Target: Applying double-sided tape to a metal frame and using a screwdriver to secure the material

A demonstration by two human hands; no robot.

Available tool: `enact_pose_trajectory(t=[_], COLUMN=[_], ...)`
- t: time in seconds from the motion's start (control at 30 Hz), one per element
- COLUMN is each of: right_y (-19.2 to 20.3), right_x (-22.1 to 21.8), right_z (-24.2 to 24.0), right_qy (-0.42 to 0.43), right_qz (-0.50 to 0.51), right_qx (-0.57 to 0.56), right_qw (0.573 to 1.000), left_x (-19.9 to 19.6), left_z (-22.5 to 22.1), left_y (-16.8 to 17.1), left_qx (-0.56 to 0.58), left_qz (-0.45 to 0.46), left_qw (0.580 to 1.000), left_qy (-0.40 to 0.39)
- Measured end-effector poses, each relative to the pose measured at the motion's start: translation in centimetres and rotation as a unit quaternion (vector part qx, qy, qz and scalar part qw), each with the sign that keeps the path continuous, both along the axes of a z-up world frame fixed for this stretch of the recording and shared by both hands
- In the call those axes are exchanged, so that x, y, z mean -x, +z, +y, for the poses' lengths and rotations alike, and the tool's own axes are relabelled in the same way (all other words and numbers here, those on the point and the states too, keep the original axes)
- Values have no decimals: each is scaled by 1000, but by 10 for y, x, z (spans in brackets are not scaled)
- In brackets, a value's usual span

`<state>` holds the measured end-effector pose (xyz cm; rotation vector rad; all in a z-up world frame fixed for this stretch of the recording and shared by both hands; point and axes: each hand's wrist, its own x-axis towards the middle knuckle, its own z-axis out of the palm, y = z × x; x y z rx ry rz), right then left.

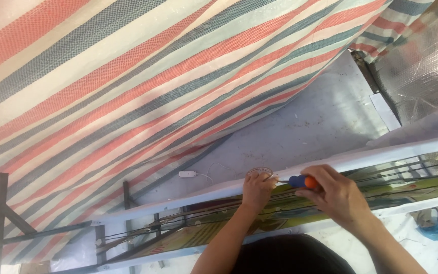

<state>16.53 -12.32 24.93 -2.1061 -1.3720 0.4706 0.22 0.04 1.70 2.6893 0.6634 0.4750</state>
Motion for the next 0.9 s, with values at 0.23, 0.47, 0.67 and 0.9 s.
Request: enact_pose_trajectory(t=[0.23, 0.47, 0.67, 0.9], right_y=[4, 6, 18, 17], right_x=[0, -4, -3, -5], right_z=[0, 1, -2, -6], right_qy=[37, 41, 7, 57], right_qz=[-18, 1, 3, 20], right_qx=[-28, -21, -16, 17], right_qw=[999, 999, 1000, 998], left_x=[1, 0, 0, 0], left_z=[1, 2, 1, 3], left_y=[2, -2, -1, 11], left_qx=[-5, -5, 1, 28], left_qz=[-7, 24, 24, 95], left_qw=[1000, 1000, 1000, 995], left_qy=[-11, -13, -16, -23])
